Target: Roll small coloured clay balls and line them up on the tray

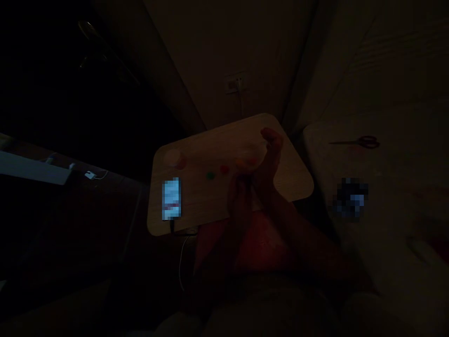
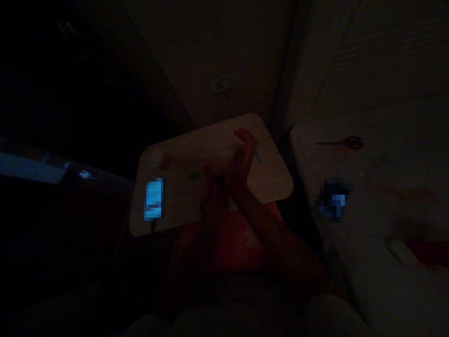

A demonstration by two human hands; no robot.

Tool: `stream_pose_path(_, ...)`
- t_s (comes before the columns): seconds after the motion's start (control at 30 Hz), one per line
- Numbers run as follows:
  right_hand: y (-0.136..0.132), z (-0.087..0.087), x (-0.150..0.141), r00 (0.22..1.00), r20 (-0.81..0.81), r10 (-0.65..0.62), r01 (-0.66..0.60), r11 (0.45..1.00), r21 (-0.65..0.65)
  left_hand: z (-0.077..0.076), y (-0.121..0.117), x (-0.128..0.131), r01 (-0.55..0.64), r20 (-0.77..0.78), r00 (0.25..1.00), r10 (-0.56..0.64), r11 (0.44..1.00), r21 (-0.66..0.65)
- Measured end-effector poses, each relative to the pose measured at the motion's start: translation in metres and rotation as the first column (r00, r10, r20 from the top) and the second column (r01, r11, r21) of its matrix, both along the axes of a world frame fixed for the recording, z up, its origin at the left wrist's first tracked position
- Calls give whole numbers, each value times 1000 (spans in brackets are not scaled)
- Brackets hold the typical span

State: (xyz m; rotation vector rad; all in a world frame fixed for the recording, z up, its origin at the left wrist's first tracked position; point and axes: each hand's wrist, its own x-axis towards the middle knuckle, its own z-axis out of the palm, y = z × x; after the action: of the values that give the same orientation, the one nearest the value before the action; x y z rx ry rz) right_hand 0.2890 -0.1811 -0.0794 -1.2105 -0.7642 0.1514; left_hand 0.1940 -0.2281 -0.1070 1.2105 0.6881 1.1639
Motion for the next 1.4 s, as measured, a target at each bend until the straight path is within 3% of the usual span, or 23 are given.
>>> stream_pose_path(0.13,-14,0,-2,992,-70,102,-101,995,13,-2,23,-16,-37,143,989,44,998,-57)
stream_pose_path(0.2,-24,0,-1,986,-58,158,-161,985,-61,3,29,-22,-33,204,978,47,997,-71)
stream_pose_path(0.43,-53,-5,-4,925,-100,366,-375,921,-105,26,22,-20,-166,237,948,214,964,-206)
stream_pose_path(0.63,-61,-18,-8,816,-247,523,-570,799,-189,25,24,-20,-112,237,955,175,960,-258)
stream_pose_path(0.77,-59,-32,-6,659,-505,557,-731,632,-258,21,26,-27,43,247,969,10,976,-212)
stream_pose_path(0.83,-57,-37,-4,585,-593,554,-795,537,-282,17,27,-32,76,156,987,-48,981,-178)
stream_pose_path(0.9,-56,-40,-2,541,-604,586,-832,478,-282,12,29,-38,48,-27,998,-50,996,-81)
stream_pose_path(0.97,-56,-41,2,530,-577,622,-845,447,-295,8,32,-44,37,-239,971,-5,991,130)
stream_pose_path(1.03,-58,-39,5,521,-566,639,-853,420,-310,7,35,-50,54,-368,927,73,945,321)
stream_pose_path(1.1,-61,-36,8,484,-582,654,-874,390,-288,9,37,-55,95,-431,896,108,901,424)
stream_pose_path(1.3,-67,-30,15,303,-648,698,-950,279,-143,16,45,-62,255,-528,844,95,795,551)
stream_pose_path(1.4,-69,-33,16,288,-612,737,-954,279,-114,13,49,-60,318,-548,833,73,747,584)
